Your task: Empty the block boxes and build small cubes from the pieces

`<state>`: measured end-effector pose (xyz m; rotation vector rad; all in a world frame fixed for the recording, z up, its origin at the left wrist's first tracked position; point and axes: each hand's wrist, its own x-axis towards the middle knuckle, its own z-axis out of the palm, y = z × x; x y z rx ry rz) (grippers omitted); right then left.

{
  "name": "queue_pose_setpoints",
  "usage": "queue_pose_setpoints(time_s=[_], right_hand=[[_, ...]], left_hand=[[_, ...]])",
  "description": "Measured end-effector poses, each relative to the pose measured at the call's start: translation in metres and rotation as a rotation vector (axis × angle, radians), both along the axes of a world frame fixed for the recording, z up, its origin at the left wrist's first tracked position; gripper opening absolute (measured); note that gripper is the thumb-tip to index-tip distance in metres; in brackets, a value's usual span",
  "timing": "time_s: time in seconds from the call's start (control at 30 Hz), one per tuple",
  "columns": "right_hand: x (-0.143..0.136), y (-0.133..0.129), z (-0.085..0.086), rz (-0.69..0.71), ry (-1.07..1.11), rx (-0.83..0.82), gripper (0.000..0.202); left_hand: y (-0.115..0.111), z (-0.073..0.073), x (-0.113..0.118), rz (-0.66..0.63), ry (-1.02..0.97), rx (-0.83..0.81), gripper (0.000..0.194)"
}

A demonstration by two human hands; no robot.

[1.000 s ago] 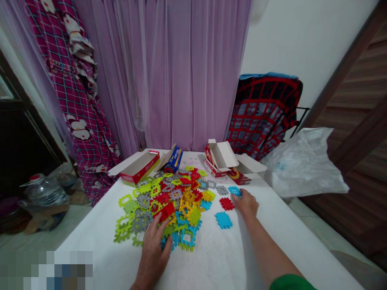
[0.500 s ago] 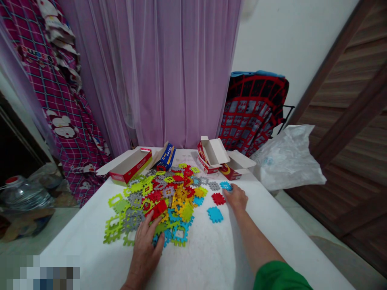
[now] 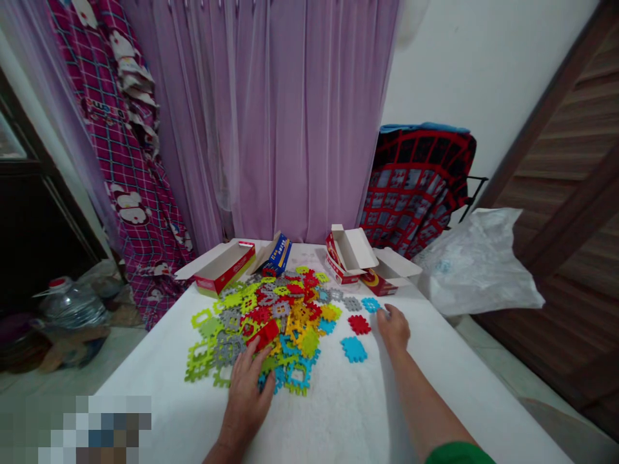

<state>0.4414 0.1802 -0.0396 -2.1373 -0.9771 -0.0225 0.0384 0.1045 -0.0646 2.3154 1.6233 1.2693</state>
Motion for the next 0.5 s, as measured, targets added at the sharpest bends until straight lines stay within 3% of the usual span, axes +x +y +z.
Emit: queue_pose_setpoints(time_s=[0.13,0.27,0.4,0.5], right_hand=[[-0.008,-0.016,-0.007,-0.024,0.095,0.163,0.050],[-0.051,-0.047,-0.010,0.062,0.075,0.383,0.041],[-0.118,-0.081,-0.006,0.421,-0.087,0.504,0.021],[-0.157,-0.098,0.004,0.755,-0.226,0.432,0.012]], left_hand=[[-0.001,0.005,0.002,0.000,-0.011,-0.015,0.040],[-0.004,0.013,0.005,-0.003,-0.012,-0.022,0.040],[-0.004,0.015,0.006,-0.005,-0.005,-0.019,0.040],[-0.003,0.014,0.007,0.003,-0.006,-0.002,0.039]])
